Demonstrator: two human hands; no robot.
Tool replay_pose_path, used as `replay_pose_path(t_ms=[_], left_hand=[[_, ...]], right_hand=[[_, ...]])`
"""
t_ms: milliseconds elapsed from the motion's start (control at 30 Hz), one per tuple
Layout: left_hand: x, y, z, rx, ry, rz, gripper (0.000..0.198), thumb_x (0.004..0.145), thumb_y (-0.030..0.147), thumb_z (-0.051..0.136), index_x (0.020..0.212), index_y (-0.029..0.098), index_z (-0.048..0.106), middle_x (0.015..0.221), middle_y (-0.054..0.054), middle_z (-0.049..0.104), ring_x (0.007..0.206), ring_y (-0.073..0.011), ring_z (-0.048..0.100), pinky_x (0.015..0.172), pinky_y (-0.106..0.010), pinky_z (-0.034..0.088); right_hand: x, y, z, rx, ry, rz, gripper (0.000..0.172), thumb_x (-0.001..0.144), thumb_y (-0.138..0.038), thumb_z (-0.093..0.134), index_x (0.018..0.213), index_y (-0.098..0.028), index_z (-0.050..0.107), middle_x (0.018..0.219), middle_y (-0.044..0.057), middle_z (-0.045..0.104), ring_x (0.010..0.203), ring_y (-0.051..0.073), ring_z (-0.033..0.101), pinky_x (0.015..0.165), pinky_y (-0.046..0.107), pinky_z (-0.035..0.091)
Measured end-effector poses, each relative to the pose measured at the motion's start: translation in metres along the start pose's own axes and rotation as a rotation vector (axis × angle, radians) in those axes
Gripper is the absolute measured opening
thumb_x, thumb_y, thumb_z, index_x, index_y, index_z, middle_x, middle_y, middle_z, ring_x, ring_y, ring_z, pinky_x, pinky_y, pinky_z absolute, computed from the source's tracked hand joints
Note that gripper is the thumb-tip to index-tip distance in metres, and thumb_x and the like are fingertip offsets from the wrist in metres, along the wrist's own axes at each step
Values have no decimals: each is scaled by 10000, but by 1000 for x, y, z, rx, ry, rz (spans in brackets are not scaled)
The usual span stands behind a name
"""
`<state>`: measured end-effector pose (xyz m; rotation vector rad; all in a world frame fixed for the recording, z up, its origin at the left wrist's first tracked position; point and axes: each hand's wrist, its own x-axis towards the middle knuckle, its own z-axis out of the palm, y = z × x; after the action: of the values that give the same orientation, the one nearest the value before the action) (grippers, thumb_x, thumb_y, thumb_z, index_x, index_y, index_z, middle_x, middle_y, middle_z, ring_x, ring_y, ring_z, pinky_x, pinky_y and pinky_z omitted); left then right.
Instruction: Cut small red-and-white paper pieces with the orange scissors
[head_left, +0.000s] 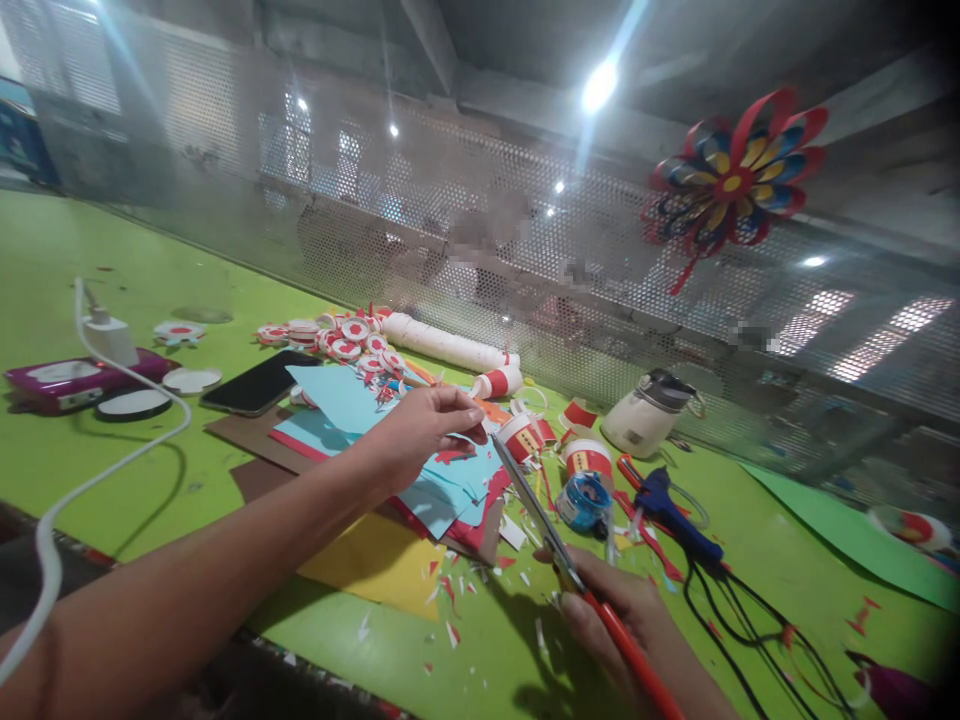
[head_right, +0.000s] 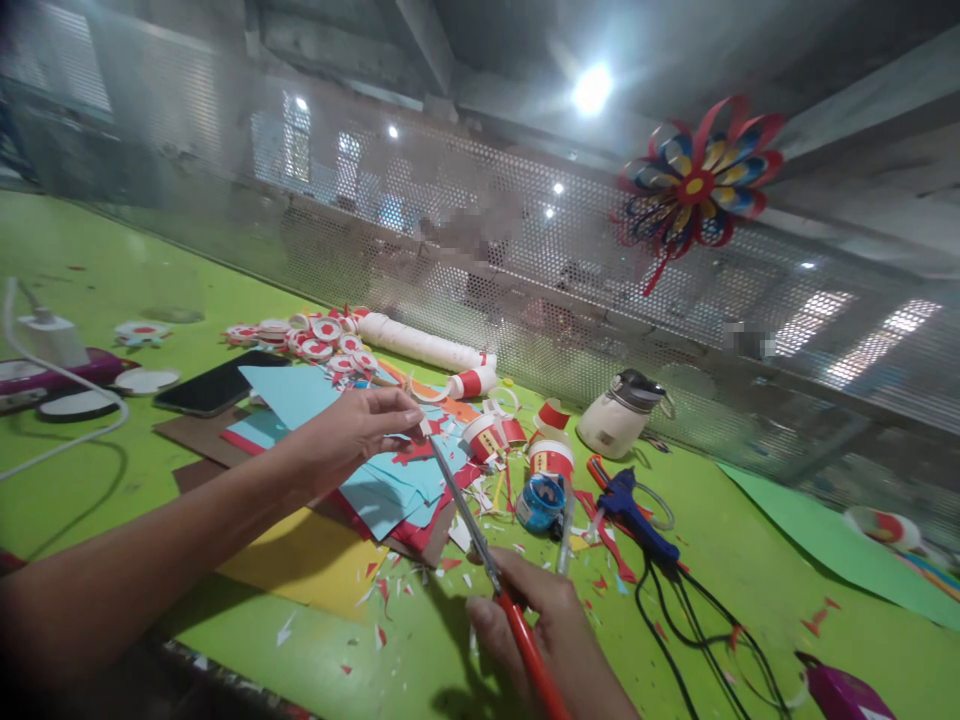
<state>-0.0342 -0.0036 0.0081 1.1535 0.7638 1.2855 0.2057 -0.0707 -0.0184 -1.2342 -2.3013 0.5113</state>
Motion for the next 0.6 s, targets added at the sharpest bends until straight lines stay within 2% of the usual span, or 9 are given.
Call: replay_pose_path(t_ms=[167, 433, 600], left_hand=[[-1, -1, 1, -15, -10, 4, 161, 675, 251, 667, 674, 122, 572, 664, -42, 601, 655, -131, 559, 603, -268, 415], [-3, 0, 1, -9, -11, -23, 160, 675, 250, 672, 688, 116, 585, 687, -52, 617, 673, -129, 565, 641, -273, 426], [-2, -1, 4, -46, -1, -27, 165, 654, 240, 693, 671, 110, 593, 687, -51, 608, 678, -130, 564, 684, -293, 441]], right_hand=[[-3, -2, 3, 46, 31, 31, 439, 825, -490, 402, 946, -136, 632, 540, -55, 293, 465, 102, 275, 446, 218, 252], [-6, -3, 3, 147, -41, 94, 463, 856, -510, 342, 979, -141, 592, 545, -54, 311, 466, 104, 301, 443, 221, 235], [-6, -1, 1, 140, -80, 78, 440, 854, -488, 351, 985, -143, 590, 573, -38, 350, 501, 119, 341, 462, 220, 267]])
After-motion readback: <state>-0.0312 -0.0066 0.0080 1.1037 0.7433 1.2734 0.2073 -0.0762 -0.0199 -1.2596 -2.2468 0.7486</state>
